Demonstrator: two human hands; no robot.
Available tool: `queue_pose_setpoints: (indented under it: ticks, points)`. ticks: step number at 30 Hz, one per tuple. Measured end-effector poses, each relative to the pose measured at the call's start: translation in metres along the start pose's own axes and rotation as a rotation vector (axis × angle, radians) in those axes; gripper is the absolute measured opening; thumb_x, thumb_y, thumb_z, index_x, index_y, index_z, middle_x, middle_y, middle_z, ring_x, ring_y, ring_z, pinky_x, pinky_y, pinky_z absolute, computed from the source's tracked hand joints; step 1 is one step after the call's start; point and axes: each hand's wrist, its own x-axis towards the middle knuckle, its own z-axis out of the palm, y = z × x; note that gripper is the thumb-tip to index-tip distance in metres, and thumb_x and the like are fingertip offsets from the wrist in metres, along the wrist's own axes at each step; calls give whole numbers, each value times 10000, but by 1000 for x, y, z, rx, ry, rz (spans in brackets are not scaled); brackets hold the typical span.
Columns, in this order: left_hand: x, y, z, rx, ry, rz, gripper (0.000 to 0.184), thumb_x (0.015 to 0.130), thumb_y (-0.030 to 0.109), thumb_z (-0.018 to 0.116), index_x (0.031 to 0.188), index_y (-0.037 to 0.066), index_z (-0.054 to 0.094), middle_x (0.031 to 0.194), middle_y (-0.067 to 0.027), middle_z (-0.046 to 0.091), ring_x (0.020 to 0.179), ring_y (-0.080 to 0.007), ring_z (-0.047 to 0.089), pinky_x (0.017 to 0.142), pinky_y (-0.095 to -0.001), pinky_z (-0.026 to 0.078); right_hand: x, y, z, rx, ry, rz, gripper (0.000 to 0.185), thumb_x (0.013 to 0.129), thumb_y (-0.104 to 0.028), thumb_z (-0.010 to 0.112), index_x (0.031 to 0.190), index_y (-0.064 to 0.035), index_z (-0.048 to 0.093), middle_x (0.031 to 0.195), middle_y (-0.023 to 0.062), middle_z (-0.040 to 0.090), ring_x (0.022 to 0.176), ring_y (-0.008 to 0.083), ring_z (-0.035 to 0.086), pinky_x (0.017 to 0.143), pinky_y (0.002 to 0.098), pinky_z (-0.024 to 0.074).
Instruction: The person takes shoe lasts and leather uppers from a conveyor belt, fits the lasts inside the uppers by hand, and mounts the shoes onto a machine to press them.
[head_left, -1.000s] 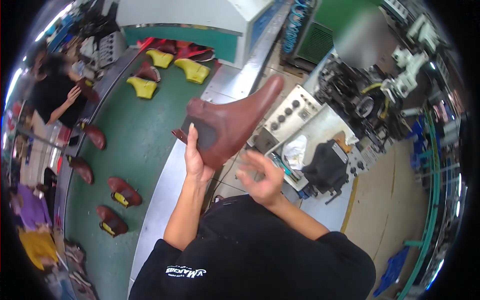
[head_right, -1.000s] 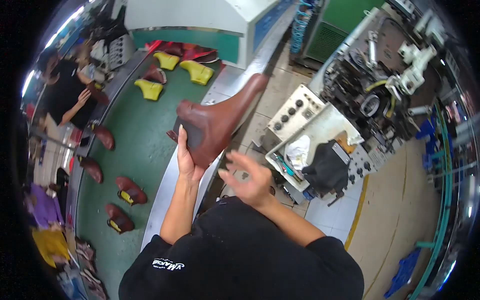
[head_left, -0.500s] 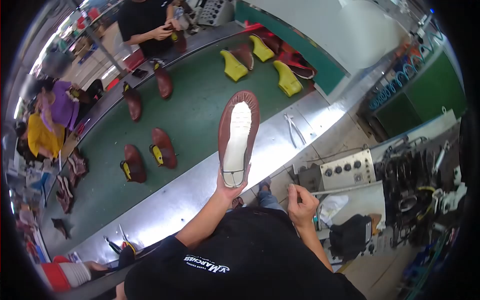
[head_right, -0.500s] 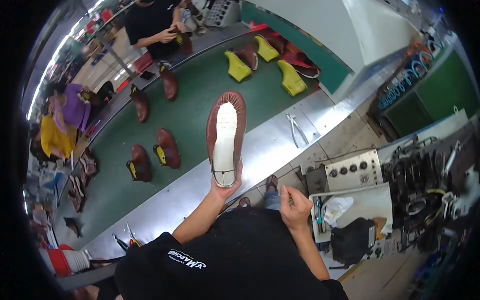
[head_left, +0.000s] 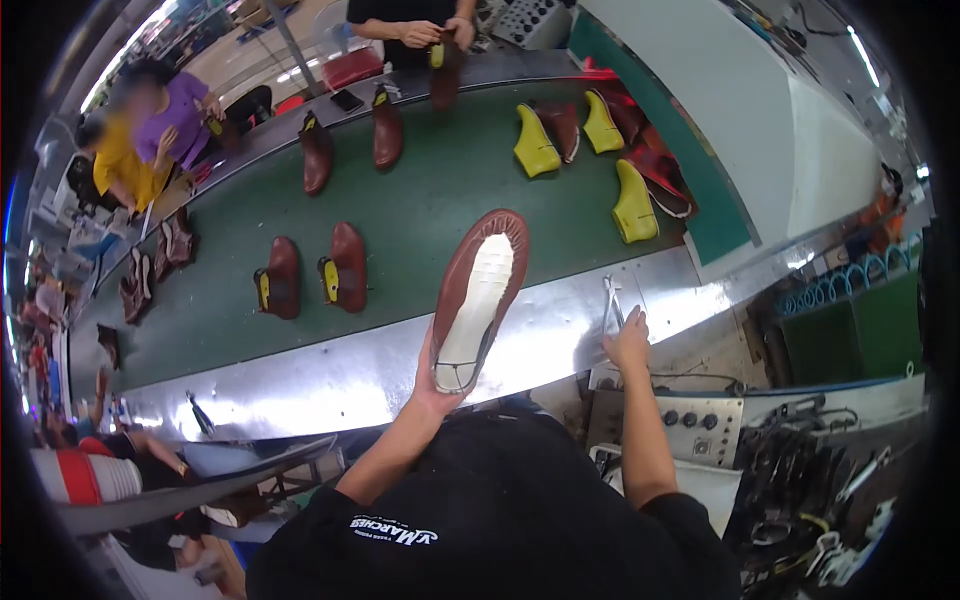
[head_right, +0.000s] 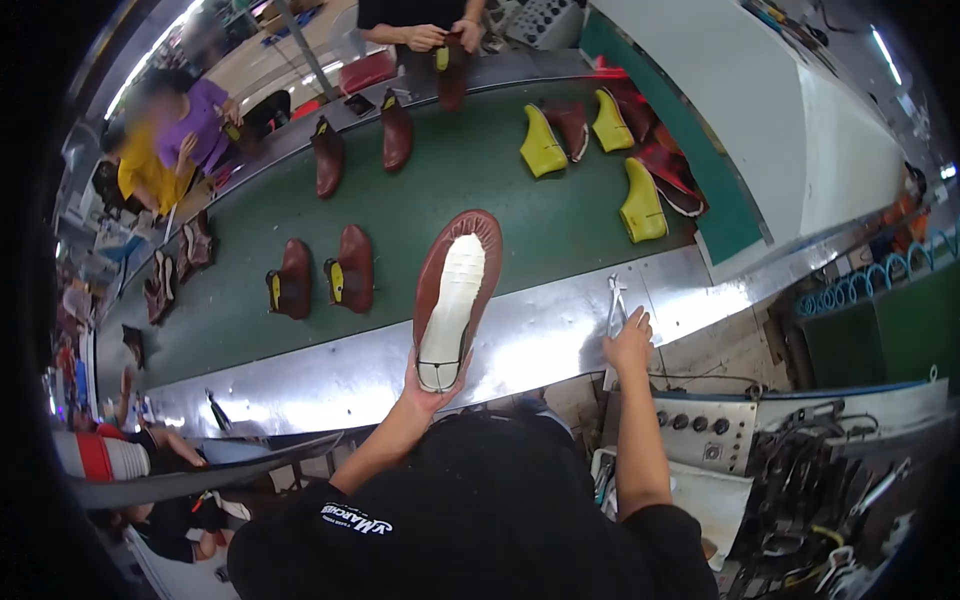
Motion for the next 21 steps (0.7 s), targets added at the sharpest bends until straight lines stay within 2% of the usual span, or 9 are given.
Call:
queue_pose_setpoints:
  ticks: [4, 5, 8, 10, 11, 12, 14, 19, 21]
  points:
    - [-3, 2, -4, 41, 41, 109, 480, 1015, 415, 568, 1337, 62, 615, 1301, -151, 670, 1182, -315, 661, 1024, -426, 549, 45, 9, 19, -67, -362, 95, 959, 722, -164, 790, 1512, 17, 277, 1501, 269, 353, 1347, 429, 455, 1052, 484, 488]
    - [-5, 2, -2, 42, 74, 138, 476, 1013, 421, 562, 1319, 63, 627, 1285, -144, 681, 1165, -321, 670, 1021, -434, 552, 48, 9, 19, -112, -346, 59, 782, 745, -147, 718, 1426, 40, 384, 1376, 276, 468, 1282, 430, 517, 1037, 498, 492]
    - [-12, -1, -6, 25, 71, 174, 468, 1015, 420, 555, 1308, 64, 634, 1275, -141, 687, 1151, -317, 679, 1015, -437, 557, 68, 21, 48, 7, -234, 160, 580, 802, -199, 649, 1287, 60, 468, 1190, 284, 601, 1164, 433, 614, 1003, 563, 493]
    - [-11, 1, -7, 31, 40, 192, 462, 1021, 411, 549, 1320, 67, 627, 1282, -142, 684, 1157, -307, 677, 1014, -434, 559, 86, 29, 87, 440, -370, 146, 328, 928, -204, 496, 1122, 59, 524, 843, 190, 652, 735, 316, 710, 656, 449, 605]
    - [-13, 1, -9, 37, 39, 206, 459, 1026, 406, 543, 1328, 69, 623, 1286, -142, 682, 1161, -303, 676, 1014, -435, 559, 74, 28, 86, 695, -426, 205, 361, 958, -250, 491, 1143, 58, 536, 814, 164, 640, 717, 285, 698, 654, 414, 594]
    - [-13, 2, -11, 45, 35, 219, 456, 1031, 401, 538, 1335, 72, 619, 1289, -142, 680, 1165, -298, 674, 1014, -435, 559, 27, -38, 3, 945, -477, 283, 398, 988, -295, 486, 1164, 56, 549, 785, 139, 628, 700, 253, 687, 653, 379, 583]
    - [-12, 6, -15, 46, -27, 223, 515, 1027, 401, 554, 1399, 46, 550, 1346, -163, 639, 1216, -313, 639, 1060, -430, 521, -24, -99, -81, 1244, -500, 37, 448, 1049, -388, 448, 1160, 35, 543, 757, 80, 577, 610, 143, 594, 560, 264, 519]
    - [-15, 7, -14, 92, -48, 229, 540, 1023, 392, 563, 1426, 34, 521, 1371, -170, 621, 1246, -311, 620, 1084, -424, 501, -90, -184, -150, 1396, 155, -862, 392, 1090, -332, 378, 1199, 1, 552, 765, 61, 591, 626, 163, 577, 537, 286, 473]
    - [-17, 7, -13, 117, -54, 209, 532, 1022, 389, 565, 1420, 37, 527, 1367, -166, 625, 1244, -307, 621, 1079, -422, 505, -86, -195, -147, 906, -83, -829, 458, 1081, -360, 355, 1165, 32, 577, 770, 85, 604, 629, 166, 578, 558, 321, 484]
